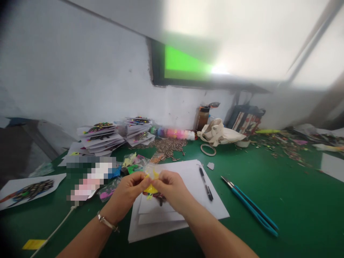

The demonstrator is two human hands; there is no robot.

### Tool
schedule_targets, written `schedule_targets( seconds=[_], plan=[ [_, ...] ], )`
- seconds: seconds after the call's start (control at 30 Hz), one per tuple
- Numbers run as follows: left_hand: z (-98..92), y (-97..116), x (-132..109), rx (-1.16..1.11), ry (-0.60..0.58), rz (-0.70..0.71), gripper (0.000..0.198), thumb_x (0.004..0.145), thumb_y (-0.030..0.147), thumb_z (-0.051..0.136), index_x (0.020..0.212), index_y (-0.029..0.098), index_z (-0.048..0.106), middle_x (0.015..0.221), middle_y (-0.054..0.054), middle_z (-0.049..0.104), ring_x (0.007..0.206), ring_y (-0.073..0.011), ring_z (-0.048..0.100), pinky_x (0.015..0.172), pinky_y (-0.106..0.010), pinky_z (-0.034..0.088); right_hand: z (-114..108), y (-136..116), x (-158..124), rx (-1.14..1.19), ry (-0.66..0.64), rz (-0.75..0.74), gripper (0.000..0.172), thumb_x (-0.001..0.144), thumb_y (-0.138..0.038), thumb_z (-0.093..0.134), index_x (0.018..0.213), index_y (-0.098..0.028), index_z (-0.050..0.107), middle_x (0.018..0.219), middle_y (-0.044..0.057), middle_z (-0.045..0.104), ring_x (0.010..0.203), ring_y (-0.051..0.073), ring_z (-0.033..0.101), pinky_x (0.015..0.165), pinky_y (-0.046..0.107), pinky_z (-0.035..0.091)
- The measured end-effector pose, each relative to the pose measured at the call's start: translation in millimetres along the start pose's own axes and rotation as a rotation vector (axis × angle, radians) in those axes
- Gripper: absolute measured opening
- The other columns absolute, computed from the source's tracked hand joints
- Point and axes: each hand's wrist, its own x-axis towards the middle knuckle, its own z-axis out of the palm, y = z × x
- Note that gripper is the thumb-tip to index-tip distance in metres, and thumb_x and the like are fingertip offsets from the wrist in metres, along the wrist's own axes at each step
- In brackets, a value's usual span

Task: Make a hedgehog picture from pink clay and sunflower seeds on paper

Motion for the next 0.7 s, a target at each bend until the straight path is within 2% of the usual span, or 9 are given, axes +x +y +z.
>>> schedule_targets(
  seconds=[0.07, 0.17, 0.27, 0.5, 0.6, 0.7],
  plan=[
    [0.0, -0.8, 0.5, 0.03, 0.023, 0.027, 0.028, 0.076, 0.04, 0.059, 0.062, 0.017, 0.054, 0.06, 0.003, 0.046, 0.057, -0.0111, 0.04, 0.053, -0.022, 0.034, 0.5, -0.9, 0.0, 0.003, -0.001, 0.01, 0.028, 0.072, -0.042, 0.068, 0.066, -0.018, 0.055, 0.056, -0.003, 0.054, 0.046, 0.009, 0.046, 0.043, 0.022, 0.034],
    [-0.5, -2.4, 1.2, 0.07, 0.054, 0.041, 0.024, 0.077, 0.037, 0.059, 0.063, 0.017, 0.053, 0.061, 0.004, 0.045, 0.058, -0.0108, 0.039, 0.053, -0.022, 0.033, 2.1, -2.3, -0.1, -0.039, 0.009, -0.051, 0.021, 0.075, -0.036, 0.065, 0.07, -0.016, 0.062, 0.064, -0.001, 0.057, 0.055, 0.011, 0.05, 0.05, 0.023, 0.039],
    [-1.3, -3.9, 0.9, 0.103, 0.072, 0.029, 0.028, 0.075, 0.038, 0.062, 0.06, 0.018, 0.049, 0.058, 0.005, 0.042, 0.055, -0.0103, 0.037, 0.051, -0.022, 0.03, 3.6, -2.4, -0.4, -0.007, 0.044, -0.082, 0.015, 0.074, -0.031, 0.067, 0.073, -0.017, 0.063, 0.069, -0.001, 0.059, 0.061, 0.012, 0.053, 0.054, 0.023, 0.041],
    [0.0, -1.3, -3.0, 0.043, 0.002, 0.012, 0.033, 0.076, 0.044, 0.061, 0.06, 0.018, 0.049, 0.056, 0.003, 0.049, 0.055, -0.0113, 0.042, 0.052, -0.023, 0.033, 1.9, -4.3, -1.8, 0.132, -0.045, -0.054, 0.025, 0.073, -0.036, 0.07, 0.067, -0.018, 0.053, 0.063, -0.001, 0.059, 0.057, 0.013, 0.056, 0.053, 0.025, 0.043],
    [0.5, 1.0, -2.3, 0.038, -0.005, 0.037, 0.027, 0.077, 0.04, 0.059, 0.066, 0.017, 0.055, 0.063, 0.002, 0.051, 0.06, -0.012, 0.044, 0.055, -0.023, 0.035, -0.2, -4.3, -1.9, 0.098, -0.048, -0.041, 0.023, 0.073, -0.036, 0.069, 0.07, -0.017, 0.057, 0.064, -0.001, 0.059, 0.057, 0.012, 0.053, 0.053, 0.025, 0.042],
    [-0.1, 2.7, -1.5, 0.024, 0.019, 0.035, 0.025, 0.075, 0.039, 0.061, 0.067, 0.017, 0.054, 0.063, 0.003, 0.048, 0.059, -0.0111, 0.041, 0.055, -0.022, 0.034, -1.9, -3.3, -2.1, 0.056, -0.061, -0.06, 0.02, 0.075, -0.035, 0.067, 0.074, -0.016, 0.061, 0.067, -0.001, 0.057, 0.058, 0.011, 0.05, 0.055, 0.024, 0.041]
  ],
)
